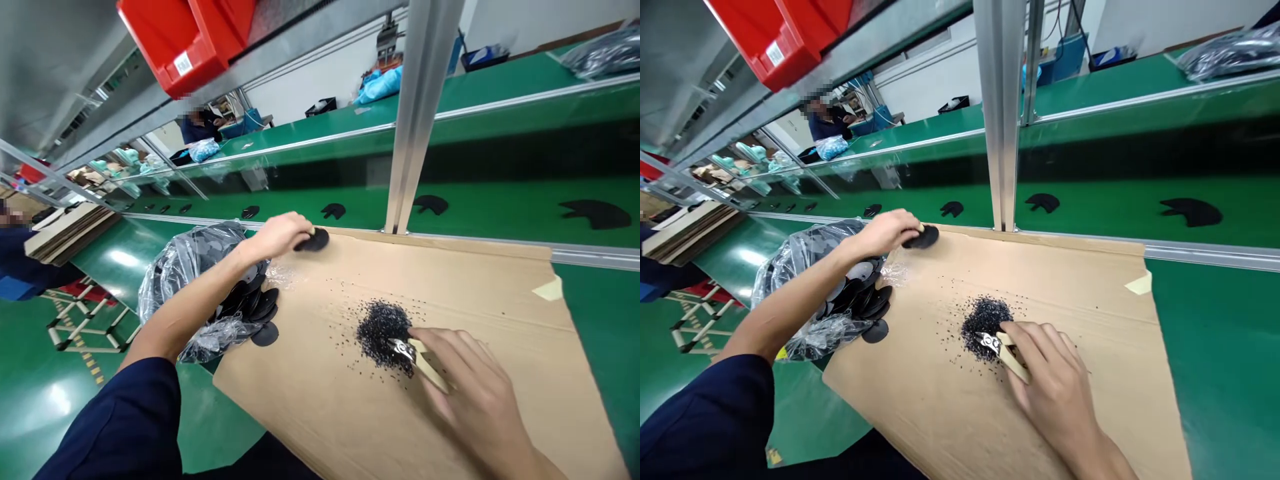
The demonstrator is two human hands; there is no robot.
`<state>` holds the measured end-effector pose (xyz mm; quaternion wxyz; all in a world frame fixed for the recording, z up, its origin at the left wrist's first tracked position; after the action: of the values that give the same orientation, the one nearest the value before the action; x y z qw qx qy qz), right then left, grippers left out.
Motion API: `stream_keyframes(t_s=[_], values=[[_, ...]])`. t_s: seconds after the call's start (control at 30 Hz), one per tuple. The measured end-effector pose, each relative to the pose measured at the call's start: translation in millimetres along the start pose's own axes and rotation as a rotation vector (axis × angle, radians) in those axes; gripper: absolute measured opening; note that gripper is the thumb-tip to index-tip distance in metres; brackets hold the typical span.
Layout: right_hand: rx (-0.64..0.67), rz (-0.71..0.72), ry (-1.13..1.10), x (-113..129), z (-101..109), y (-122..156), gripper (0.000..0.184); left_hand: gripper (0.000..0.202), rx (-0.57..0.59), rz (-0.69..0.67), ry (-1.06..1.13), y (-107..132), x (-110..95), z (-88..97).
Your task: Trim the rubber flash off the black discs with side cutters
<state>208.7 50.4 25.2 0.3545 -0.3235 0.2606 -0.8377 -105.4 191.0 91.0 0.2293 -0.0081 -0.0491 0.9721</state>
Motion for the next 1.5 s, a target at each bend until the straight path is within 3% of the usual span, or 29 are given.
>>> stream_keyframes(t_s=[0.03, 0.1, 0.23, 0.37, 0.47, 0.6, 0.67, 0.87, 0.93, 1.03, 1.1, 1.17, 1.3, 1.37, 1.43, 1.5], values=[[0.001, 0.001, 0.004, 0.7, 0.5, -0.5, 0.029, 0.016, -0.026, 0.133, -0.044, -8.5, 24.5, 0.7], [0.007, 0.002, 0.007, 1.7, 1.1, -1.6, 0.029, 0.020, -0.068, 0.259, -0.068, -22.8, 61.6, -0.5], [0.017, -0.016, 0.004, -0.2, 1.1, -1.9, 0.028, 0.025, -0.116, 0.405, -0.050, -41.8, 106.6, -15.1], [0.025, -0.052, -0.002, -5.7, -1.7, 0.4, 0.029, 0.029, -0.091, 0.493, -0.012, -57.1, 124.8, -43.6], [0.045, -0.075, -0.009, -9.0, -3.5, 1.4, 0.030, 0.030, 0.004, 0.547, 0.016, -68.8, 132.9, -63.5], [0.079, -0.101, -0.023, -10.6, -2.0, 1.7, 0.035, 0.030, 0.090, 0.624, 0.017, -84.0, 134.0, -71.3], [0.091, -0.102, -0.020, -10.5, -1.4, 2.1, 0.038, 0.025, 0.091, 0.613, 0.028, -92.3, 122.9, -71.9], [0.108, -0.063, 0.059, -9.7, -5.2, 0.4, 0.033, 0.020, 0.078, 0.504, 0.130, -106.7, 63.4, -86.8], [0.090, -0.040, 0.076, -8.8, -4.6, -1.8, 0.032, 0.018, 0.045, 0.511, 0.131, -106.0, 52.4, -81.9], [0.057, -0.014, 0.099, -6.6, -3.3, -3.6, 0.034, 0.018, -0.027, 0.492, 0.137, -96.7, 41.6, -57.5], [0.034, -0.010, 0.101, -4.1, -3.7, -2.8, 0.041, 0.016, -0.062, 0.450, 0.146, -80.7, 28.9, -37.7], [0.005, -0.014, 0.099, -0.6, -4.6, -1.0, 0.050, 0.013, -0.048, 0.340, 0.230, -56.3, 2.5, -25.0], [-0.052, 0.035, 0.090, 11.3, -5.8, -0.3, 0.051, 0.009, 0.184, -0.092, 0.687, 9.4, -94.4, -27.2], [-0.026, 0.118, 0.023, 19.9, -8.4, -2.0, 0.042, 0.007, 0.290, -0.210, 0.762, 40.4, -135.9, -33.2], [0.025, 0.190, -0.072, 27.8, -11.9, -3.6, 0.032, 0.010, 0.319, -0.238, 0.759, 62.4, -154.8, -36.7], [0.044, 0.187, -0.150, 31.8, -13.8, -4.9, 0.027, 0.012, 0.304, -0.227, 0.730, 77.1, -148.6, -35.0]])
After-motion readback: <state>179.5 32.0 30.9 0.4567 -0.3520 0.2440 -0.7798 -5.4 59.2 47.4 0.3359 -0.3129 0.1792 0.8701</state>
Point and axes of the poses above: each hand's wrist, its own y-axis away from the middle knuckle, its own z-axis out of the back of the hand, x = y × z, the point moved 5 cm from there along -y, towards the middle knuckle, and after that the axes turned 2 degrees about -y, right-handed, at the moved point
